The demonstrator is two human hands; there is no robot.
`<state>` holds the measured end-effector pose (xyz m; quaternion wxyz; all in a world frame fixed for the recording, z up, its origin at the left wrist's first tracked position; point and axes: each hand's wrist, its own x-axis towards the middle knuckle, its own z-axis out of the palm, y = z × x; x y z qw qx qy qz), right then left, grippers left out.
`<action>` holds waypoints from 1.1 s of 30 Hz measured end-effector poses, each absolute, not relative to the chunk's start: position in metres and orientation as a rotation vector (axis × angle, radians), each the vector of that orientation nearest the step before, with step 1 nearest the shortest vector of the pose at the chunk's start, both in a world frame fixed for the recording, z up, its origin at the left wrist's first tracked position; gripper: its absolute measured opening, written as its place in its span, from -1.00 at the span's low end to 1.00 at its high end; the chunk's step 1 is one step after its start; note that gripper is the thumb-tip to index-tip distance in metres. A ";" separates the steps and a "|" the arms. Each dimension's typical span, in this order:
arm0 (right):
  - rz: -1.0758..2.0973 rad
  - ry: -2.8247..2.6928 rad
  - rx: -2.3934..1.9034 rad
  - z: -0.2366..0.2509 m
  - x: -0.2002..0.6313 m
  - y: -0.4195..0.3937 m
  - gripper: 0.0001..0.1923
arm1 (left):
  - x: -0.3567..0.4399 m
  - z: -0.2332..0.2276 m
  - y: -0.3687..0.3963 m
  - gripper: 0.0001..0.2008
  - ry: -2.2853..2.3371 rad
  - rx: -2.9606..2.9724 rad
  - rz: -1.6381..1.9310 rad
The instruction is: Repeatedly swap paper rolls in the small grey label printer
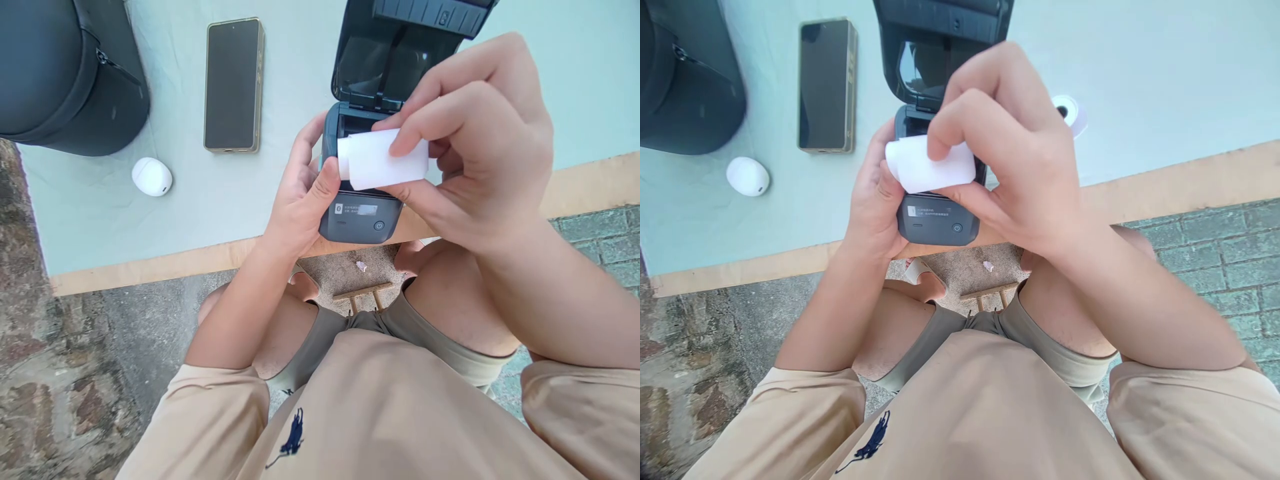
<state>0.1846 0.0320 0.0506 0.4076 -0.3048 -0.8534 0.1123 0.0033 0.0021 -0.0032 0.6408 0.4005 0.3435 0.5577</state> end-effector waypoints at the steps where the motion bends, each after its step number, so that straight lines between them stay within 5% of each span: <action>1: 0.260 -2.147 -0.782 0.050 0.186 0.033 -0.78 | 0.004 -0.002 0.002 -0.44 0.792 0.900 1.281; 17: 0.203 -2.185 -0.764 0.035 0.182 0.039 -0.88 | 0.006 0.006 -0.002 -0.58 0.769 0.845 1.246; 23: -0.156 -2.149 -0.620 0.032 0.184 0.040 -0.82 | 0.001 -0.004 0.006 -0.46 0.708 0.908 1.268; 28: -0.025 -2.332 -0.509 0.031 0.186 0.038 -0.72 | 0.000 -0.006 0.005 -0.45 0.800 0.957 1.229; 33: 0.056 -2.208 -0.656 0.035 0.192 0.036 -0.85 | 0.001 0.001 0.001 -0.31 0.860 0.980 1.205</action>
